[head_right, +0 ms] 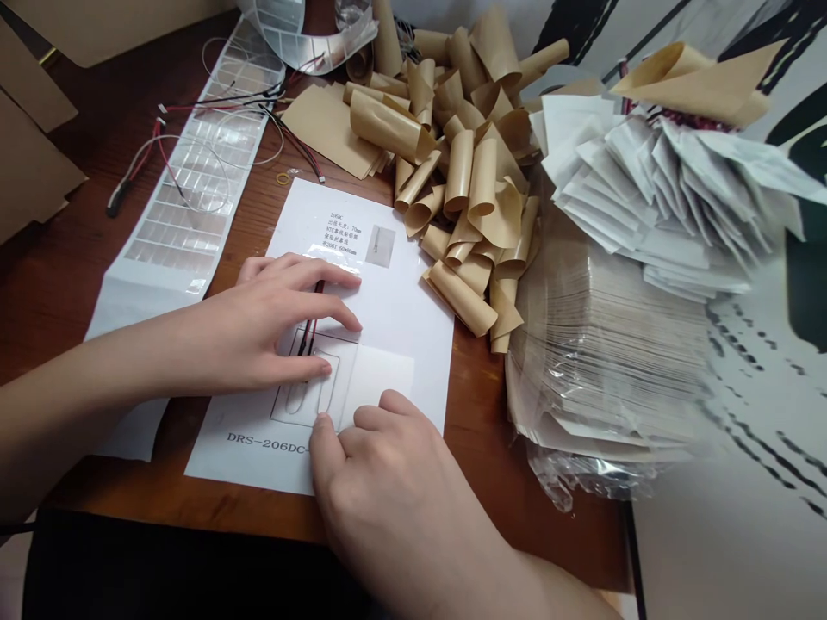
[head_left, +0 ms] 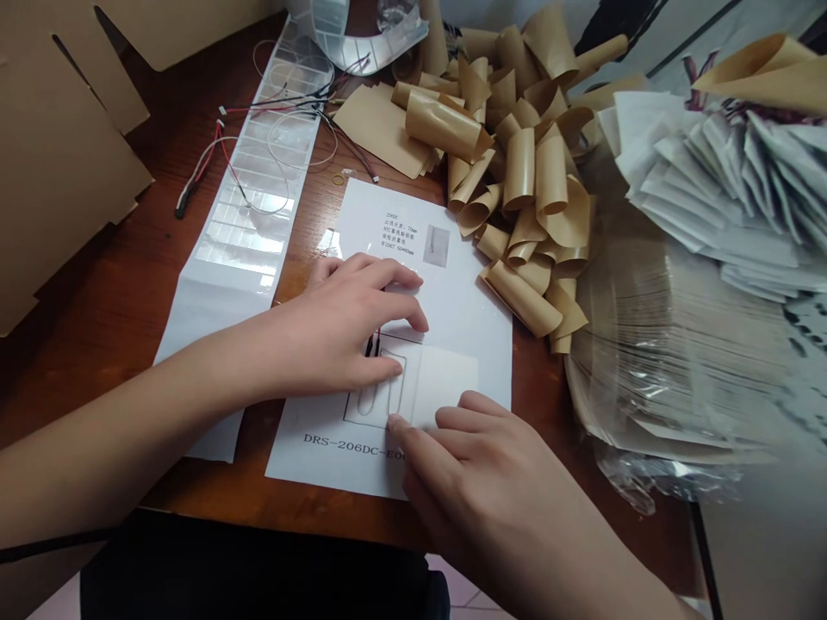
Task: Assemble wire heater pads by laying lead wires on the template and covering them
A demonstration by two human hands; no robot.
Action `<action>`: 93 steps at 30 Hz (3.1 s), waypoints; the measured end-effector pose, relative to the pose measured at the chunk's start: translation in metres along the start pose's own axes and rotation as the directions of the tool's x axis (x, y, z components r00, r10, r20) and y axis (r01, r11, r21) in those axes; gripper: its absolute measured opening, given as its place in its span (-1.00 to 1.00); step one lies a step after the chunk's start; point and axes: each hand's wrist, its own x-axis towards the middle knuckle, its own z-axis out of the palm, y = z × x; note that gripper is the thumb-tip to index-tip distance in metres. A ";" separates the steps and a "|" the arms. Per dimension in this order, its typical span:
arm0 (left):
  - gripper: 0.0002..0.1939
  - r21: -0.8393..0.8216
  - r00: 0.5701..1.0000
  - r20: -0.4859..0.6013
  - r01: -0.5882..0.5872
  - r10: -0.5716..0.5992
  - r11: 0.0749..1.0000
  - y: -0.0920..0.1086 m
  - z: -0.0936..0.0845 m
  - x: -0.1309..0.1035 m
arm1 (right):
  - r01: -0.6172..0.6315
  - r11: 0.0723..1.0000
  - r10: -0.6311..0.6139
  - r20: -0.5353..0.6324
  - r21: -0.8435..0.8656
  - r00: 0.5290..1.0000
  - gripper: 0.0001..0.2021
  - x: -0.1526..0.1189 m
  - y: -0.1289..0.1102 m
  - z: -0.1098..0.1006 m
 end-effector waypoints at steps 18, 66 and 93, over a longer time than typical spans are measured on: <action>-0.66 -0.050 1.000 0.007 0.024 -0.024 0.998 -0.004 -0.001 0.001 | -0.006 0.997 0.010 -0.058 0.079 0.998 -0.72 0.004 0.004 -0.005; -0.63 0.048 0.965 -0.226 -0.123 0.130 0.991 -0.023 -0.012 0.002 | -0.107 0.993 0.114 -0.192 0.049 0.975 -0.71 0.019 0.013 0.014; -0.62 0.187 0.973 -0.212 -0.050 0.090 0.981 -0.025 -0.010 0.005 | -0.240 0.900 0.360 -0.310 0.363 0.880 -0.75 0.030 0.027 0.010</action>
